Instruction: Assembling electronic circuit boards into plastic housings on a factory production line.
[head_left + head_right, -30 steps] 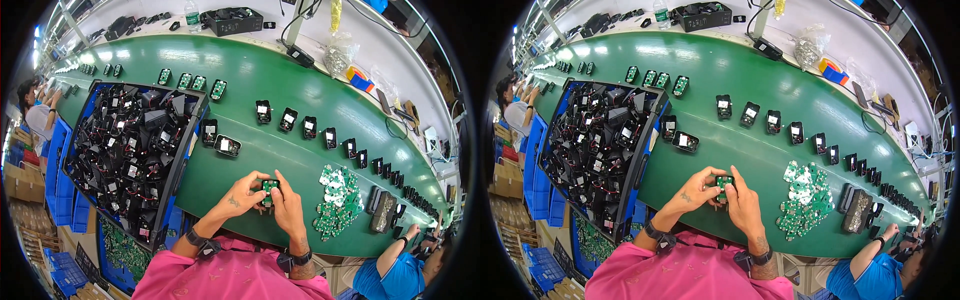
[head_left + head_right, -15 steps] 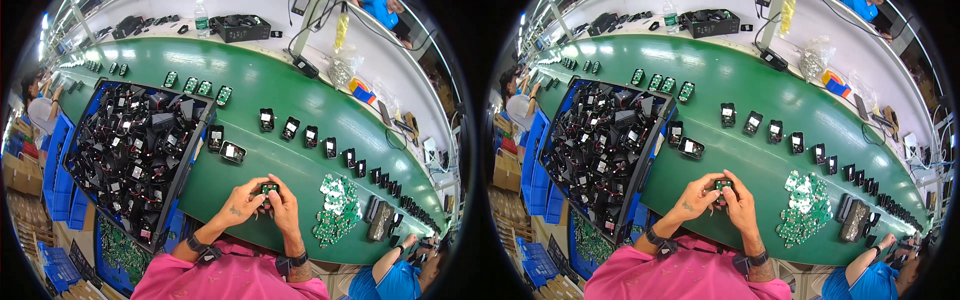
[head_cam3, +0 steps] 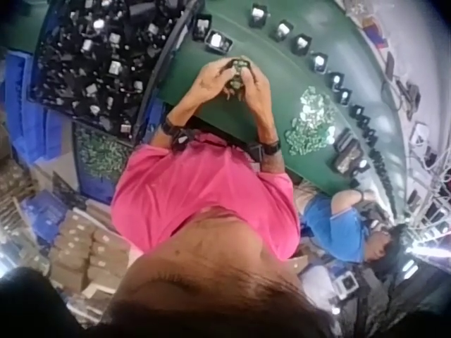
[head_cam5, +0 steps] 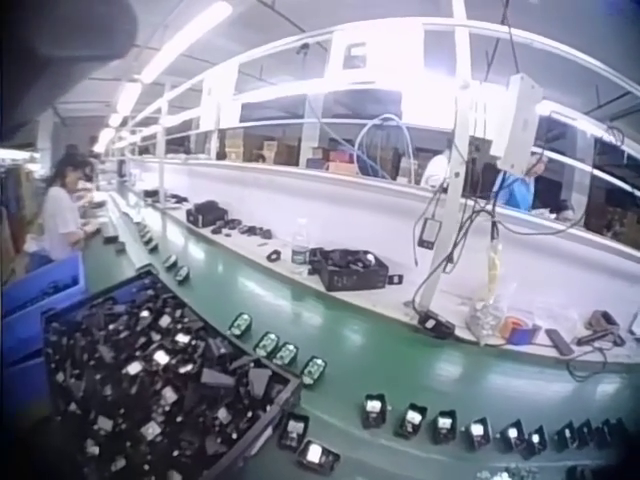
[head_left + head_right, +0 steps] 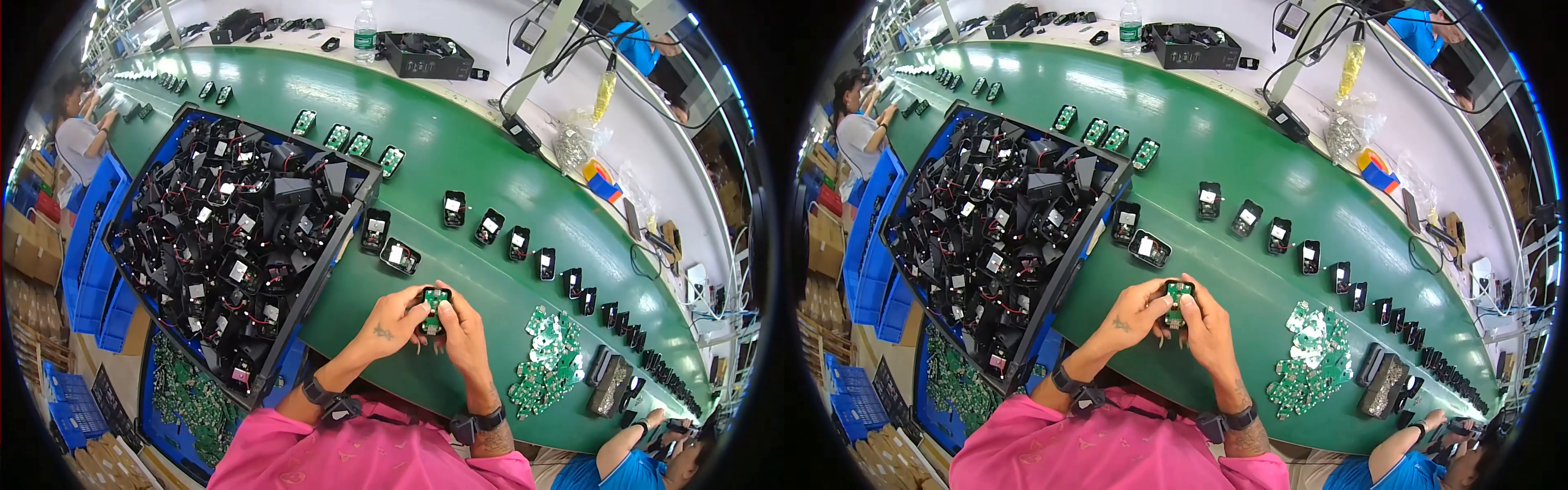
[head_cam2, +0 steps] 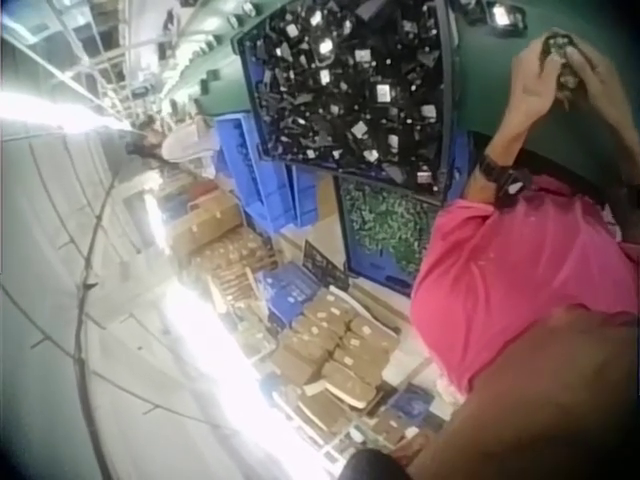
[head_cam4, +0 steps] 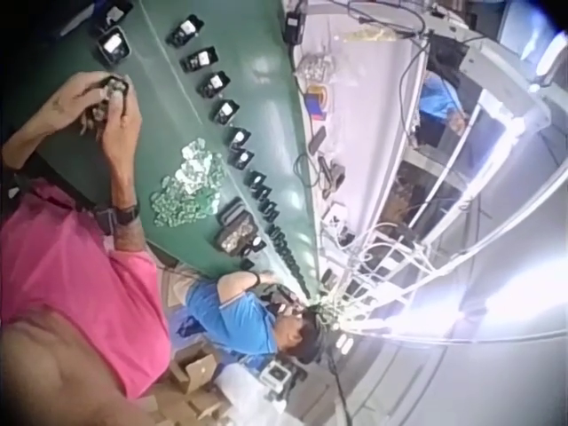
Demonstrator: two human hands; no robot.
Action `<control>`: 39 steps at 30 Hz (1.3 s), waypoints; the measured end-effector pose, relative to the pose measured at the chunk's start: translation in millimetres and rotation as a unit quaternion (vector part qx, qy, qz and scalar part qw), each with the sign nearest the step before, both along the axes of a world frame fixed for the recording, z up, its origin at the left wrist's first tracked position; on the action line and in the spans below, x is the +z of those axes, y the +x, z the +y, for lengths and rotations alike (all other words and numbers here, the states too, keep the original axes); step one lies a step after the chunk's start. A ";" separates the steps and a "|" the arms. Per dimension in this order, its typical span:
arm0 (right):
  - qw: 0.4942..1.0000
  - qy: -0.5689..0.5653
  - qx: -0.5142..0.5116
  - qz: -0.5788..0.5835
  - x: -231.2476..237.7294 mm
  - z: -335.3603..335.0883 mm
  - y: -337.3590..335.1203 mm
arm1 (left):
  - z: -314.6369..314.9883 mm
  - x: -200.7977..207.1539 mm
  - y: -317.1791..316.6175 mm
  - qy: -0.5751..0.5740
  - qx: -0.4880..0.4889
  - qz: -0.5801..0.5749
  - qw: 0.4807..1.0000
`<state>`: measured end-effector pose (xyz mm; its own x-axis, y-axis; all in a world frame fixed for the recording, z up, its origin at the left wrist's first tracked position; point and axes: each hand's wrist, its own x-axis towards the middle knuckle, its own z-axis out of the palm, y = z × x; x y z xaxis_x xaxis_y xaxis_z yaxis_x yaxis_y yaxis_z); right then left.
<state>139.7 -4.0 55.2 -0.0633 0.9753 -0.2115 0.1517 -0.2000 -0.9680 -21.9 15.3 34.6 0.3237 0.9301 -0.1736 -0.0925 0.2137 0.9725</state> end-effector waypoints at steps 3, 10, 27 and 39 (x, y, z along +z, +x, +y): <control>0.998 0.034 -0.001 -0.044 1.7 -2.3 -0.5 | 2.1 0.2 -0.3 -0.014 -0.021 -0.002 1.000; 0.982 0.162 -0.062 -0.073 -16.7 0.8 -9.2 | 1.8 4.6 4.1 0.053 0.028 0.005 0.998; 0.996 -0.062 0.062 0.005 12.4 16.2 18.3 | 25.8 -18.6 -3.5 -0.260 -0.053 -0.225 0.938; 0.957 0.057 0.168 -0.229 20.5 25.4 36.0 | 15.8 -15.6 4.1 -0.265 -0.004 -0.213 0.940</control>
